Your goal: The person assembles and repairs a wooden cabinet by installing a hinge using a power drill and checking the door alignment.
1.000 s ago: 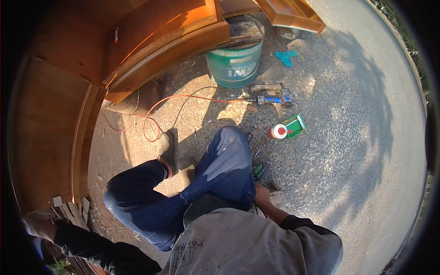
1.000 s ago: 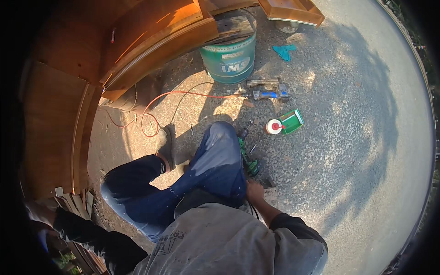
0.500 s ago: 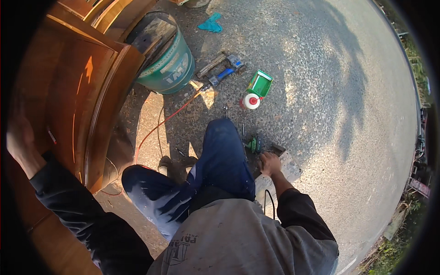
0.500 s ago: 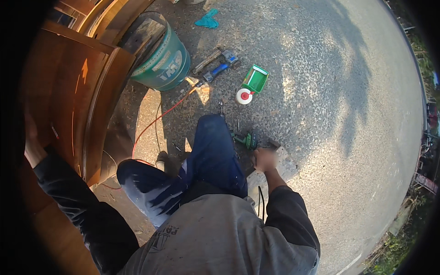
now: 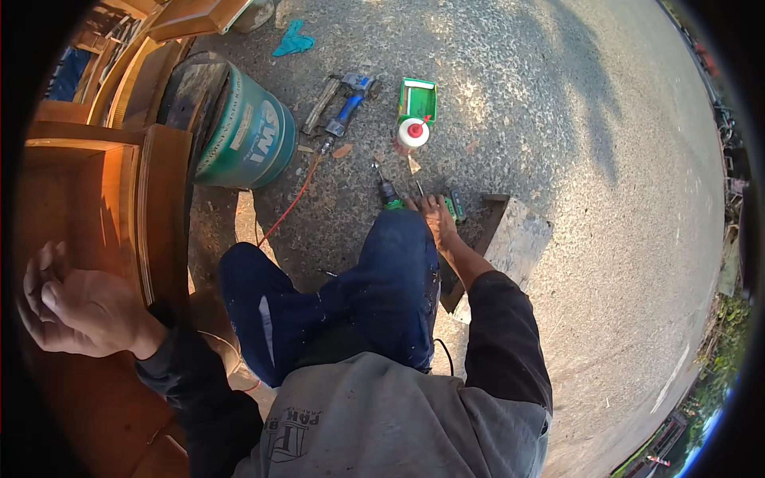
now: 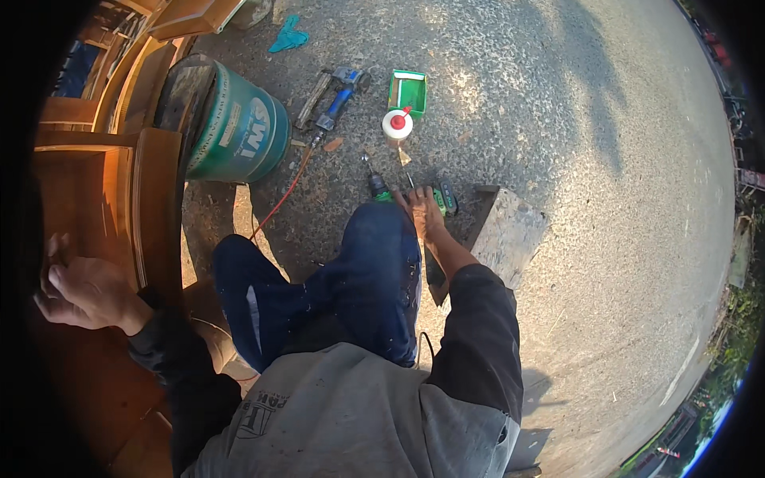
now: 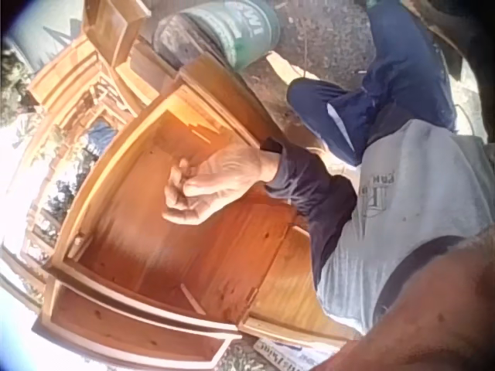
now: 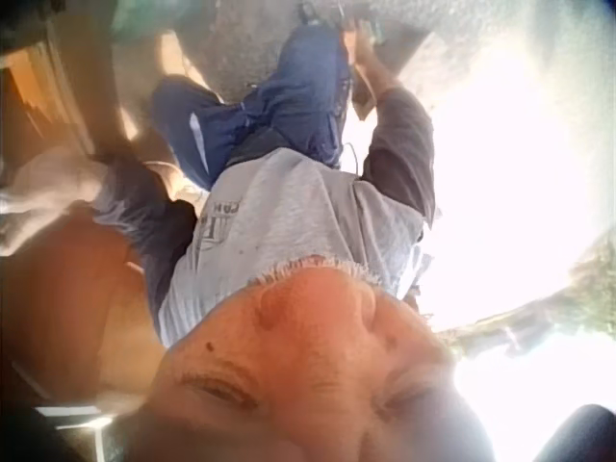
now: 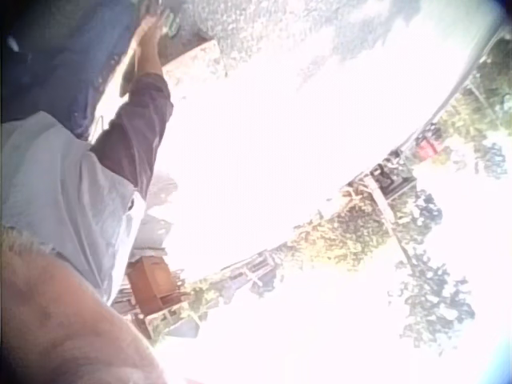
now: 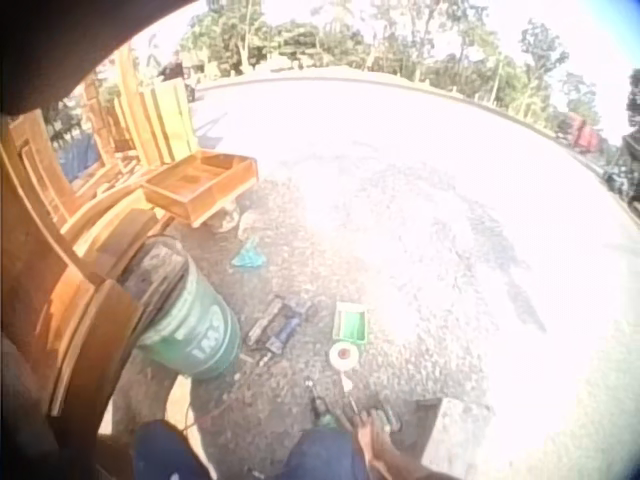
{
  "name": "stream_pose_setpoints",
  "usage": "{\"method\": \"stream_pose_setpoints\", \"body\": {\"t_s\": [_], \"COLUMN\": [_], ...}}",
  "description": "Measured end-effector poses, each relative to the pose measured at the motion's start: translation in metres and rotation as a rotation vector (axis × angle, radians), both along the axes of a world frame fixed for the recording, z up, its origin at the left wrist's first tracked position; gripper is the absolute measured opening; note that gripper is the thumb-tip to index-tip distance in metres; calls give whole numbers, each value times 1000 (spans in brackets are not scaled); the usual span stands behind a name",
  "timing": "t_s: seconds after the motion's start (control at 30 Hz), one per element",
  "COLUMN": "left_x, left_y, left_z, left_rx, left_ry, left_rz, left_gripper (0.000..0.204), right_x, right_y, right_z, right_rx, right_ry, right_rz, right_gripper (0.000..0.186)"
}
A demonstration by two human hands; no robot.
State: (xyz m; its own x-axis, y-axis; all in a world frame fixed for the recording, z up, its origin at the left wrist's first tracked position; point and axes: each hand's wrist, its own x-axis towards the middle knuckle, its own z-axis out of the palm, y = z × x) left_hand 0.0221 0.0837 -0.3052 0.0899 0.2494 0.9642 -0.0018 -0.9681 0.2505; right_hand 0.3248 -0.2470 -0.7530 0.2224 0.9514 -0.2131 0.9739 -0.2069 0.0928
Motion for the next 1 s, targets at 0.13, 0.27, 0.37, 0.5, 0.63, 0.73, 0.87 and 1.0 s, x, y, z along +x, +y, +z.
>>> {"method": "stream_pose_setpoints", "body": {"t_s": [0.13,0.27,0.37,0.5,0.63,0.73,0.87,1.0], "left_x": [69,44,39,55,87,126,168,192], "left_y": [-89,-114,-115,-121,-132,-148,-181,-201], "left_z": [-130,-190,-204,-195,-193,-195,-192,-161], "left_rx": [-990,-1326,-1477,-1505,-1698,-1840,-2300,-2120], "left_ry": [244,313,252,228,243,233,21,-59], "left_rz": [-460,-491,-477,-604,-896,-1050,-1329,-1703], "left_gripper": [49,41,37,32,27,37,61,58], "right_x": [-10,-3,2,-6,-13,-37,-91,-127], "right_y": [5,-13,-28,-36,-77,-87,-90,-86], "right_z": [-29,-9,55,159,203,259,319,340], "right_rx": [-8,30,74,50,558,695,852,856], "right_ry": [225,261,460,516,514,419,307,94], "right_rz": [-167,-118,-288,-503,-468,-401,-380,-376], "right_gripper": [60,62,70,83,89,93,83,77]}}
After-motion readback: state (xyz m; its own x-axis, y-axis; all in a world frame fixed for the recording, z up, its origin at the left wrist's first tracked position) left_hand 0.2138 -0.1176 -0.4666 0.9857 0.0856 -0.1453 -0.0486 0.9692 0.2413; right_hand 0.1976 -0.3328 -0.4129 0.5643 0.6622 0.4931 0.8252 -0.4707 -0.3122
